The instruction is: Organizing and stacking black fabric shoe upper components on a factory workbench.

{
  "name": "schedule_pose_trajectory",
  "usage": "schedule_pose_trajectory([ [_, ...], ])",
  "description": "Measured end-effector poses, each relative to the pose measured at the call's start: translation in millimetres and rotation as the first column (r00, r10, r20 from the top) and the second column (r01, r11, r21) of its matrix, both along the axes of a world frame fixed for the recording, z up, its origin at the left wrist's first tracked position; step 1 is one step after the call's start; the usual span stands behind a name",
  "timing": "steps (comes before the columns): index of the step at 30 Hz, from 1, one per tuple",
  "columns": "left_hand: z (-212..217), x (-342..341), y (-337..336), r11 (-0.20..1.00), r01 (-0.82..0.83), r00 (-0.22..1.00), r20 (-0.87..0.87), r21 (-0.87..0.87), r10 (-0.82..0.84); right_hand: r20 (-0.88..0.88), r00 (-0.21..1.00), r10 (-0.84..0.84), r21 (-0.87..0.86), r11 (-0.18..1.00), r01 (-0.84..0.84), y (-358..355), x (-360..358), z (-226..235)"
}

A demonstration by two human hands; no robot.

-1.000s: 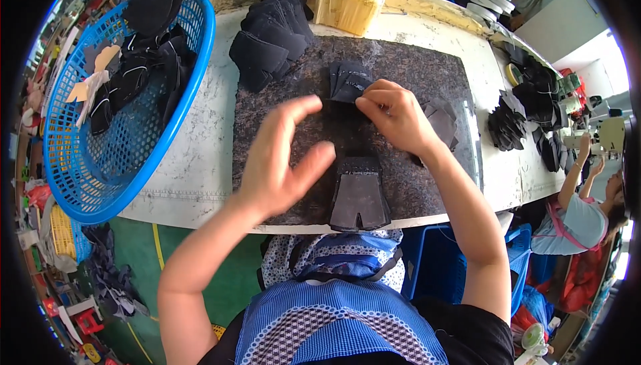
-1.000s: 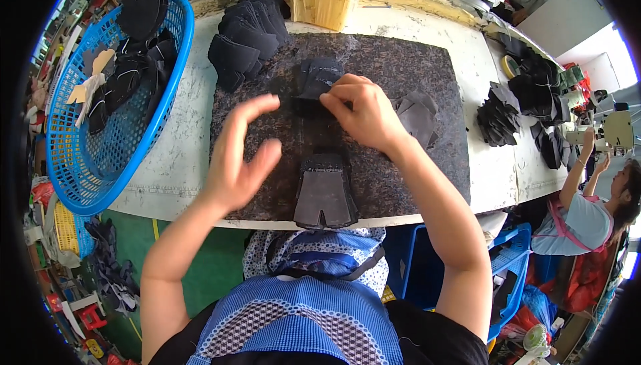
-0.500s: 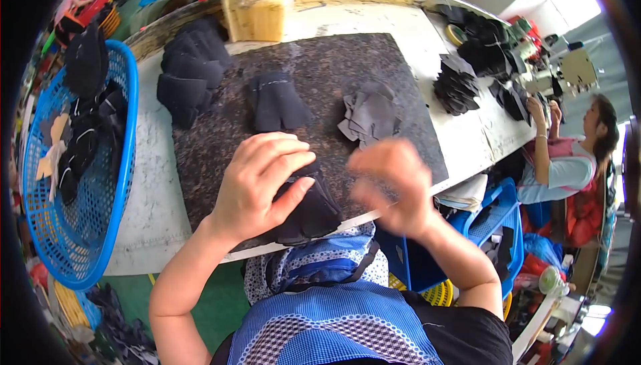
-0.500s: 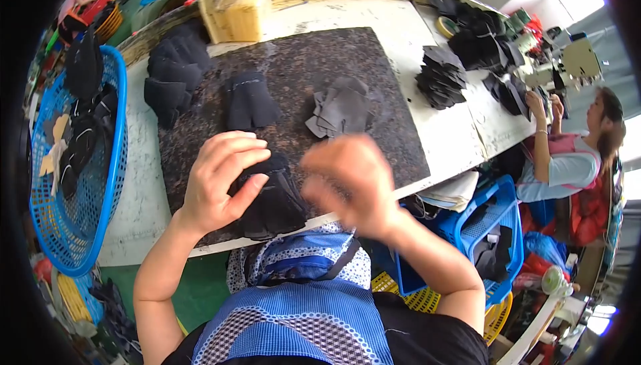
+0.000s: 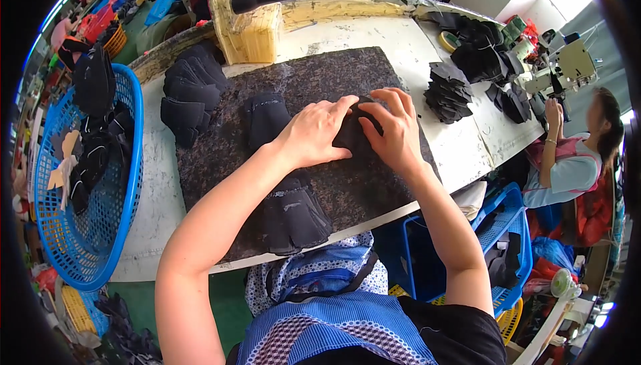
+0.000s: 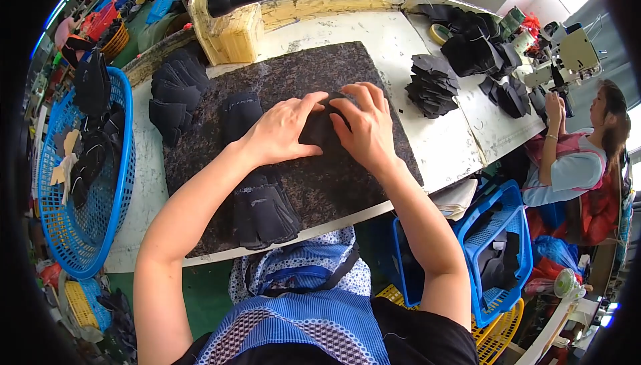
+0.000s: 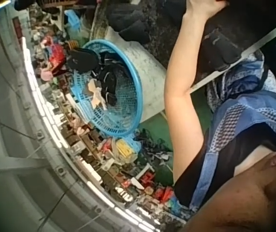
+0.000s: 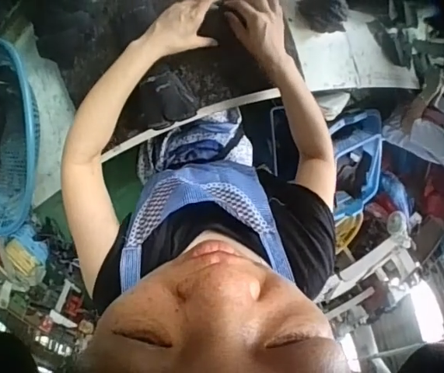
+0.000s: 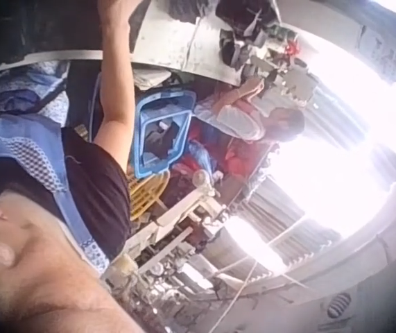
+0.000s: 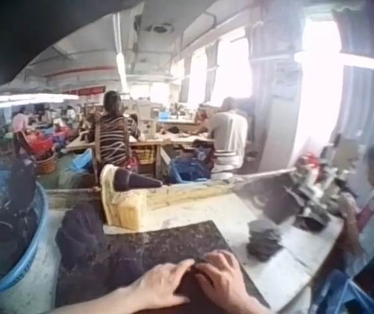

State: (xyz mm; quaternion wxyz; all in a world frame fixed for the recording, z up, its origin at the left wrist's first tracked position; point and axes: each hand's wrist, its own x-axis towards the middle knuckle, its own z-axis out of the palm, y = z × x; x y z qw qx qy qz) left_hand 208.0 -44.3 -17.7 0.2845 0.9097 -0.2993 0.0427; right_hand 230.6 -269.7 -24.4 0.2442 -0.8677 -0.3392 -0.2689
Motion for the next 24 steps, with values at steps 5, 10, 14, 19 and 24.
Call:
schedule_pose_trajectory([
  [5, 2.0, -2.2, -3.2, 0.999, 0.000, 1.000, -0.028, -0.049, -0.001, -0.106, 0.990, 0.092, 0.050, 0.995, -0.087, 0.0, 19.1, 5.6],
  [10, -2.6, -10.2, -2.2, 0.998, -0.021, 0.998, -0.055, -0.051, 0.018, -0.147, 0.962, 0.230, 0.354, 0.920, -0.166, -0.5, -15.2, 10.1],
  [14, -0.5, -18.0, 7.2, 0.999, 0.031, 0.999, -0.030, -0.019, -0.032, -0.381, 0.903, 0.200, 0.724, 0.672, 0.156, -19.0, -53.1, 41.3],
  [19, 64.1, -84.9, 7.4, 0.890, -0.046, 0.991, -0.133, -0.453, -0.017, -0.283, 0.938, 0.201, 0.491, 0.871, -0.039, -22.6, -106.3, 80.2],
  [24, 64.2, -220.6, 24.4, 0.902, -0.153, 0.917, -0.398, -0.404, -0.023, -0.797, 0.250, 0.550, 0.549, 0.832, -0.080, 6.6, -172.0, 79.6],
])
